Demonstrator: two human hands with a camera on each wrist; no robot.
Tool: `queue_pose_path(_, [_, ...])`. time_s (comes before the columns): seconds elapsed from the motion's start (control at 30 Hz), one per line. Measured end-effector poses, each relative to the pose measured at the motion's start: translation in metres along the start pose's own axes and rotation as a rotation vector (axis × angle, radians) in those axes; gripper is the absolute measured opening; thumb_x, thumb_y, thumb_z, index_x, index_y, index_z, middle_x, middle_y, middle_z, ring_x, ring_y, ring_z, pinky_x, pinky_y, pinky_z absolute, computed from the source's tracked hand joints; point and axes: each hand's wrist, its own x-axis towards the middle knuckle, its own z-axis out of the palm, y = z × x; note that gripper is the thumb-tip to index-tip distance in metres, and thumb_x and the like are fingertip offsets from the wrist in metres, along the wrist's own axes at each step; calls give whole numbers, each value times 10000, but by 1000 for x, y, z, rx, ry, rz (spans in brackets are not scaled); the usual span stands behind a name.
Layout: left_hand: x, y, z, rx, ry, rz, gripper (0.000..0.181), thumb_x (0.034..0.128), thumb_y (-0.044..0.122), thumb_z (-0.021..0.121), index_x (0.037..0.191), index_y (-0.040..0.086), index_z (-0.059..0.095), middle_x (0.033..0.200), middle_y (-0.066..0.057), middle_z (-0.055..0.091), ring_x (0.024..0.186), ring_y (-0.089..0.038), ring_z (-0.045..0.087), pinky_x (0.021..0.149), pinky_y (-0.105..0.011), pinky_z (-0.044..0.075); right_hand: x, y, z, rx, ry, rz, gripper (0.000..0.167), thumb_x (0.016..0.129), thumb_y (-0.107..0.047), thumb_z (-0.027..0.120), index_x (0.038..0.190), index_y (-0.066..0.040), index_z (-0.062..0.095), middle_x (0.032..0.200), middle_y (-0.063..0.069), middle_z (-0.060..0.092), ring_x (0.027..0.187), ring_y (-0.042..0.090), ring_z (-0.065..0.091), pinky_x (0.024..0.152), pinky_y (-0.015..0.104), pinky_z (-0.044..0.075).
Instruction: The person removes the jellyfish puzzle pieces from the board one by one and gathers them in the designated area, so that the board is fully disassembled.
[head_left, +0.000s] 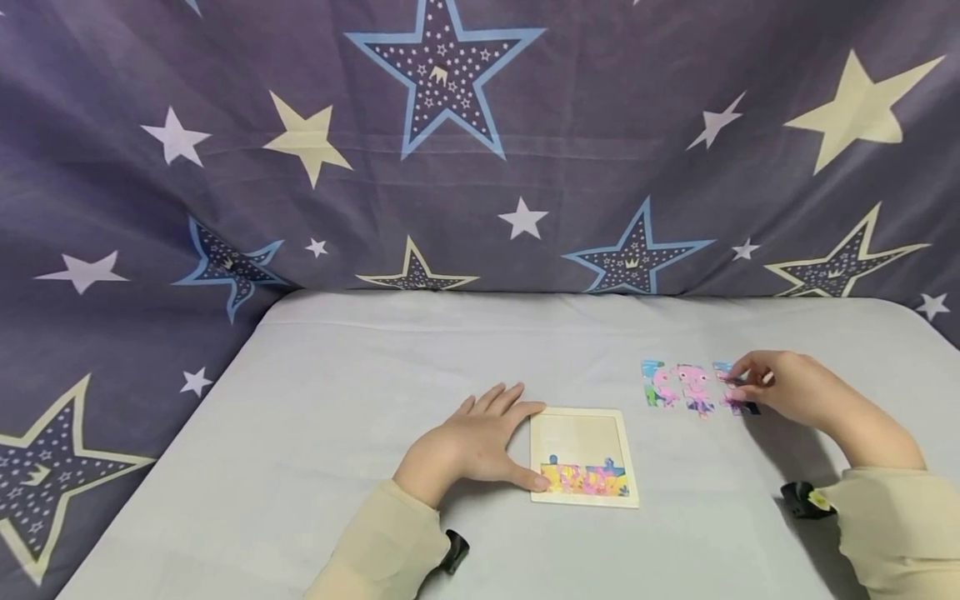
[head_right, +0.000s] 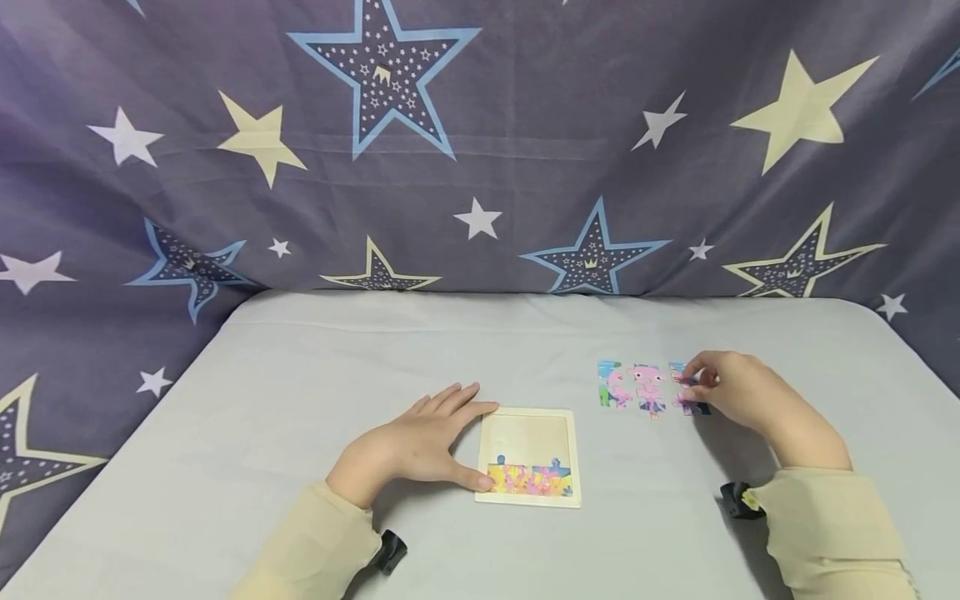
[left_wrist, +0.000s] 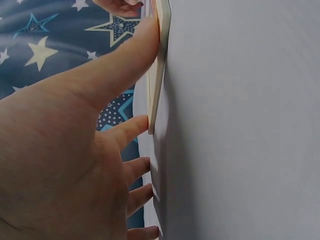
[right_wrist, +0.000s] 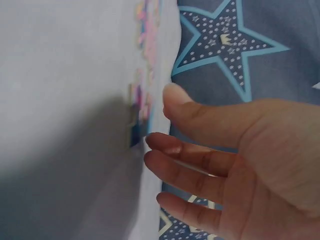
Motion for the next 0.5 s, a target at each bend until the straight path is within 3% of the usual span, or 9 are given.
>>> queue_pose_path(0.23, [-1,-3,-1,-18,-3,16,1043,698,584,827,1555,274,320,1654,-29,132,1516,-250,54,1211,-511,65,3,-25,-5,53,-12,28,263,953,-222,679,1096,-1,674,916,40,663,803,194,633,631,334,490])
queue_pose_path(0.5, [-2,1,0,0,5,4,1045,694,590,827,1552,268,326,1649,-43,155,1513,-268,85,1209,-520,82,7,-61,9,165,-44,-78,223,935,-192,700,1073,-17,695,906,14,675,772,146,601,619,276,502])
